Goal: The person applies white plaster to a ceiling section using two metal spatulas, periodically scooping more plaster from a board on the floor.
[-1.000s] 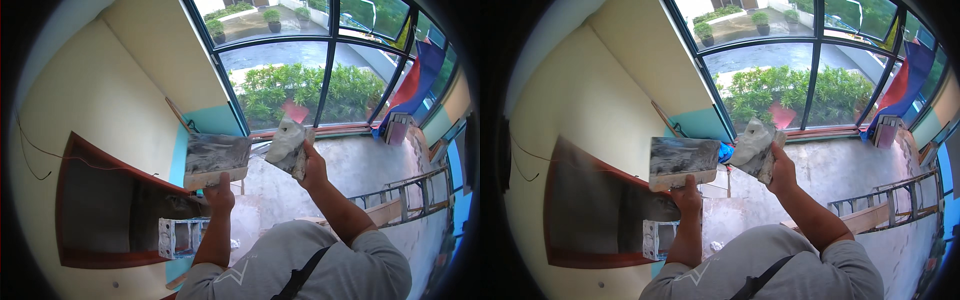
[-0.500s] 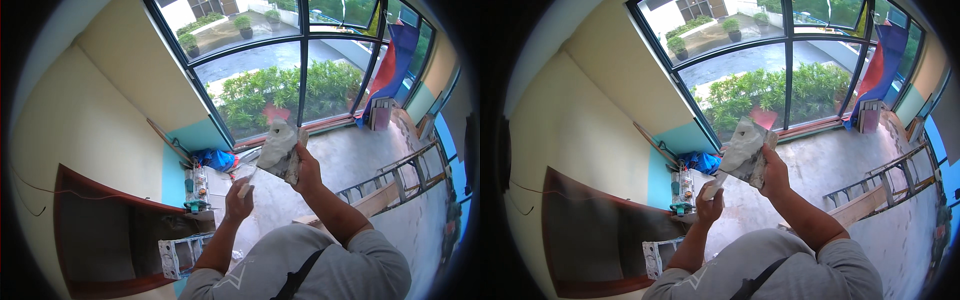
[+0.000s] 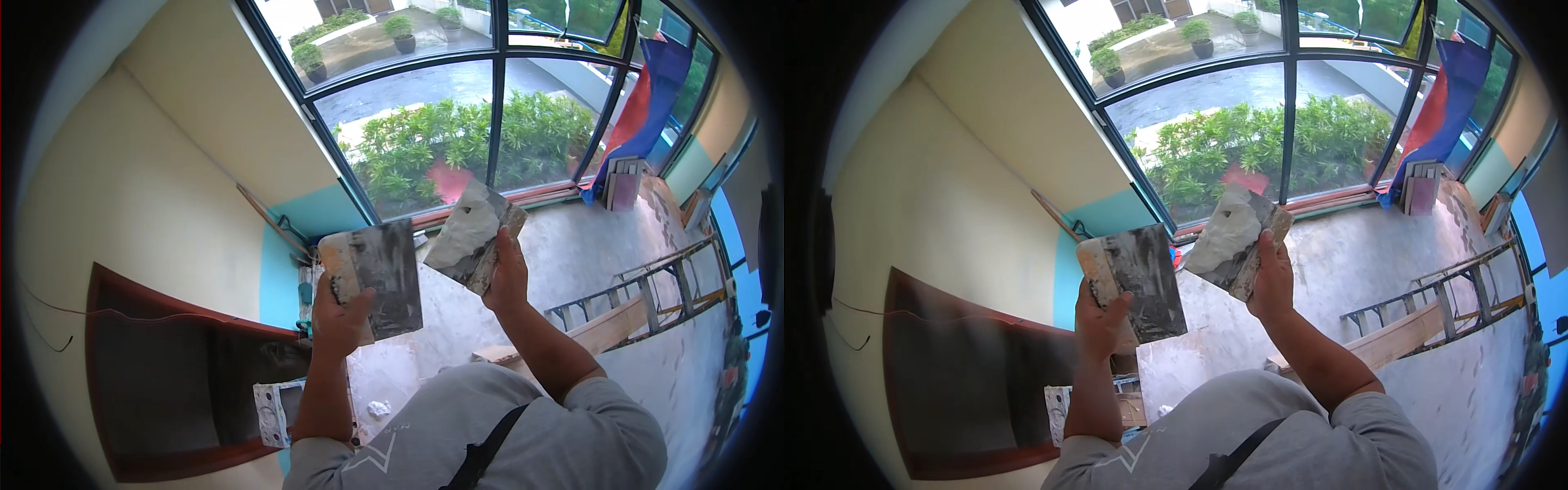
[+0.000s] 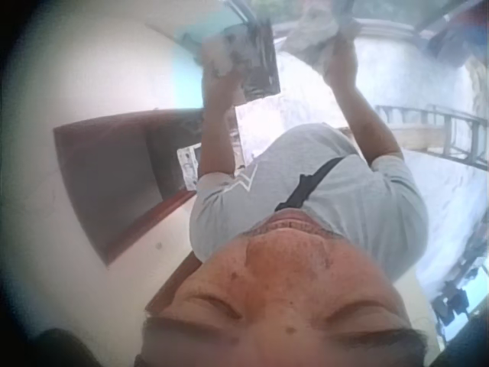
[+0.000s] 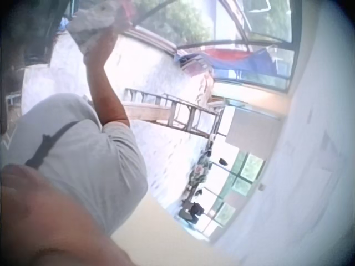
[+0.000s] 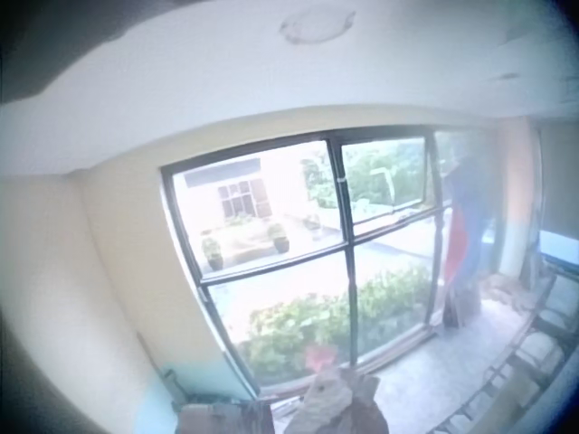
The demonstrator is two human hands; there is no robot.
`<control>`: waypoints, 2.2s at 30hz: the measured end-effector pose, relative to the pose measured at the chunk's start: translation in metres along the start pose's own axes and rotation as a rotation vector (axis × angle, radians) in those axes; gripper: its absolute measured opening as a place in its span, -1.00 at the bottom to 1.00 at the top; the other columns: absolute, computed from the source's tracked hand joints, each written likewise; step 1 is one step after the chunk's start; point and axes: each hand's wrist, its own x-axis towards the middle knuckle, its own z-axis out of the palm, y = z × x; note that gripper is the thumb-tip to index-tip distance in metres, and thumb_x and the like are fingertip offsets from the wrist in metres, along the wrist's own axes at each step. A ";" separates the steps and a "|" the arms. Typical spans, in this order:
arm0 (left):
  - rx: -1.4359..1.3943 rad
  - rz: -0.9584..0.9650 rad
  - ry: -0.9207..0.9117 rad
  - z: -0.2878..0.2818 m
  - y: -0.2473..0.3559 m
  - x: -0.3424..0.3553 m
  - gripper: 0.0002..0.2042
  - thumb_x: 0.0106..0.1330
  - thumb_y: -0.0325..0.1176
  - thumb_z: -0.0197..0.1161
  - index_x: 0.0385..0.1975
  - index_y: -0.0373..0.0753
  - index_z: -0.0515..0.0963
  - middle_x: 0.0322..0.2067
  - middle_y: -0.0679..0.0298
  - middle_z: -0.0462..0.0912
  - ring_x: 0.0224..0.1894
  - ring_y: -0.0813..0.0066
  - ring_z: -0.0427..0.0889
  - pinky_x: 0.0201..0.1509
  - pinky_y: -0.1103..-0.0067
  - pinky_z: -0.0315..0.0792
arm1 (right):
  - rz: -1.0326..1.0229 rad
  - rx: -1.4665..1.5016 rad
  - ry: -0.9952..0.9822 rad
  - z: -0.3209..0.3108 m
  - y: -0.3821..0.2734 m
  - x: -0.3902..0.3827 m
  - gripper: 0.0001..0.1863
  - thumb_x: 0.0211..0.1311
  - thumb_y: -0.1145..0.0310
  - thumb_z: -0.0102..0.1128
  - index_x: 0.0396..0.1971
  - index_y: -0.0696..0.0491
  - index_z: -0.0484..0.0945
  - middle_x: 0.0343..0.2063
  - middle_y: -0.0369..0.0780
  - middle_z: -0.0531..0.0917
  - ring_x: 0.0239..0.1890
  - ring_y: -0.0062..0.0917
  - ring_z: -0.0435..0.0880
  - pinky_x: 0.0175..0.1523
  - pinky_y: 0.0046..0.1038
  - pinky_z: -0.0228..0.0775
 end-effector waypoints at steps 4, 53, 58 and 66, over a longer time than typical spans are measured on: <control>0.194 0.016 -0.098 0.019 0.020 0.000 -0.64 0.16 -0.37 0.31 -0.08 -0.33 0.41 -0.29 0.18 0.62 -0.29 0.49 0.62 -0.20 0.51 0.50 | -0.057 -0.005 -0.049 0.004 -0.008 0.000 -0.59 0.43 0.13 -0.05 0.12 0.07 0.31 0.03 -0.18 0.52 0.05 -0.40 0.57 0.13 -0.30 0.46; -0.116 1.617 0.549 -0.102 0.497 0.049 -0.41 0.20 -0.45 0.34 0.18 -0.39 0.19 0.05 0.10 0.45 0.04 0.34 0.49 0.16 0.46 0.35 | 0.334 0.191 -0.269 -0.098 -0.018 0.005 -0.49 0.47 0.04 -0.26 0.23 0.05 0.26 0.10 -0.17 0.50 0.11 -0.23 0.52 0.22 -0.15 0.35; -0.154 1.584 0.590 -0.078 0.540 0.061 -0.43 0.20 -0.42 0.34 0.15 -0.42 0.23 0.04 0.04 0.48 0.06 0.25 0.50 0.16 0.43 0.36 | 0.279 0.128 -0.266 -0.103 -0.028 -0.013 -0.48 0.46 0.01 -0.23 0.21 0.06 0.29 0.07 -0.16 0.52 0.09 -0.22 0.54 0.20 -0.14 0.37; -0.129 1.502 1.108 -0.123 0.546 0.060 -0.39 0.18 -0.31 0.37 0.10 -0.51 0.22 0.02 -0.13 0.47 0.07 0.00 0.50 0.15 0.33 0.37 | 0.342 0.019 0.017 -0.111 -0.096 -0.051 -0.48 0.50 0.09 -0.30 0.29 0.08 0.21 0.16 -0.17 0.43 0.15 -0.25 0.44 0.24 -0.15 0.35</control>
